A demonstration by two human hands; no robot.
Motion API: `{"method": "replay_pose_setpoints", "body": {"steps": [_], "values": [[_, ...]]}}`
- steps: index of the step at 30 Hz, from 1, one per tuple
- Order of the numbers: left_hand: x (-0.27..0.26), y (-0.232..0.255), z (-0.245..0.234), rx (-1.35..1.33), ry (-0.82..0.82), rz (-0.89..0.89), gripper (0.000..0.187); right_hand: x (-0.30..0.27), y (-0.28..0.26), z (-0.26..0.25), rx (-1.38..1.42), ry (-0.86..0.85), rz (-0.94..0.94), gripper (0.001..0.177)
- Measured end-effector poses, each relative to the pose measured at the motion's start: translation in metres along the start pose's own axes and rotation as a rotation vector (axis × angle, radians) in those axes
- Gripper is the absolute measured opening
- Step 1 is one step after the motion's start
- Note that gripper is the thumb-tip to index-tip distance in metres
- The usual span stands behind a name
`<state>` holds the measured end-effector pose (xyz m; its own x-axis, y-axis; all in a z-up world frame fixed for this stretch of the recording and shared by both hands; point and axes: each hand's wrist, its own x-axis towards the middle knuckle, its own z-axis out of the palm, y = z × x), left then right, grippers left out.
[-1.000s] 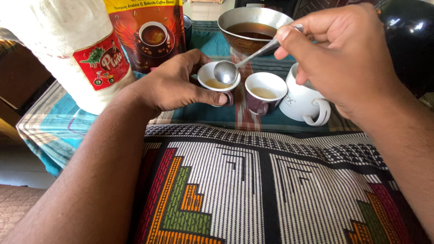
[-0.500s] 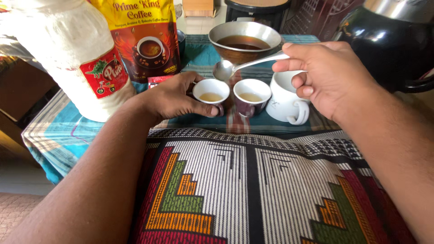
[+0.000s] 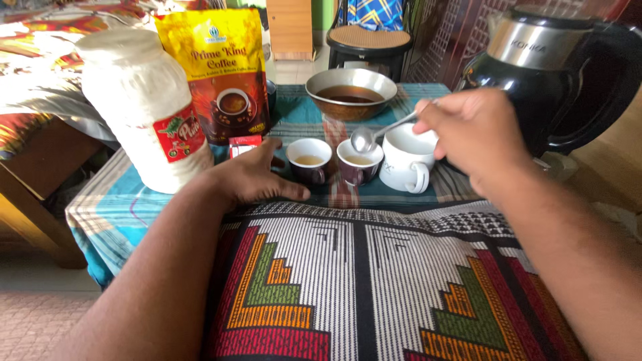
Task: The person stirs liquid in three cups with a spoon, then opens a red Nescafe sachet and pours the contents into the cups. They continue stirring the contents of the cups.
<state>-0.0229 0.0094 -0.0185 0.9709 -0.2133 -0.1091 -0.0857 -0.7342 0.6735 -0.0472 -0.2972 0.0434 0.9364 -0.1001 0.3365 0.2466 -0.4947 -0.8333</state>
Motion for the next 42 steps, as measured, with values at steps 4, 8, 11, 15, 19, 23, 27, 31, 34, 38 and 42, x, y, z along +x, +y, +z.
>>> {"method": "replay_pose_setpoints", "body": {"steps": [4,8,11,15,19,23,27,31,34,38,42], "values": [[-0.003,0.003,-0.003,0.033,0.085,-0.038,0.107,-0.008,0.003,0.002,0.061,-0.025,-0.092,0.021],[-0.003,-0.004,-0.012,-0.049,0.366,-0.296,0.064,-0.010,0.006,-0.005,0.136,0.048,0.050,0.027],[0.000,-0.015,-0.013,-0.212,0.591,-0.337,0.048,-0.001,0.005,-0.011,0.346,0.108,0.241,0.021],[0.010,-0.025,-0.013,0.049,0.487,-0.471,0.048,0.004,0.003,-0.007,0.433,0.122,0.385,0.020],[0.022,-0.037,-0.009,0.171,0.552,-0.479,0.063,0.006,0.008,-0.008,0.248,0.213,0.257,0.019],[0.023,-0.040,-0.009,0.089,0.509,-0.539,0.052,0.009,0.008,-0.020,0.102,0.334,0.061,0.016],[0.029,-0.044,-0.009,0.216,0.590,-0.529,0.053,0.009,0.015,-0.030,-0.076,0.329,-0.097,0.018],[0.028,-0.046,-0.010,0.171,0.624,-0.526,0.050,0.012,0.022,-0.027,-0.151,0.269,-0.052,0.017],[0.023,-0.044,-0.011,0.098,0.641,-0.512,0.038,0.012,0.024,-0.026,-0.149,0.213,-0.017,0.018],[0.013,-0.038,-0.011,-0.119,0.650,-0.505,0.018,0.010,0.024,-0.021,-0.170,0.188,0.010,0.017],[0.005,-0.030,-0.009,-0.085,0.851,-0.240,0.029,0.009,0.023,-0.020,-0.201,0.183,0.068,0.017]]}}
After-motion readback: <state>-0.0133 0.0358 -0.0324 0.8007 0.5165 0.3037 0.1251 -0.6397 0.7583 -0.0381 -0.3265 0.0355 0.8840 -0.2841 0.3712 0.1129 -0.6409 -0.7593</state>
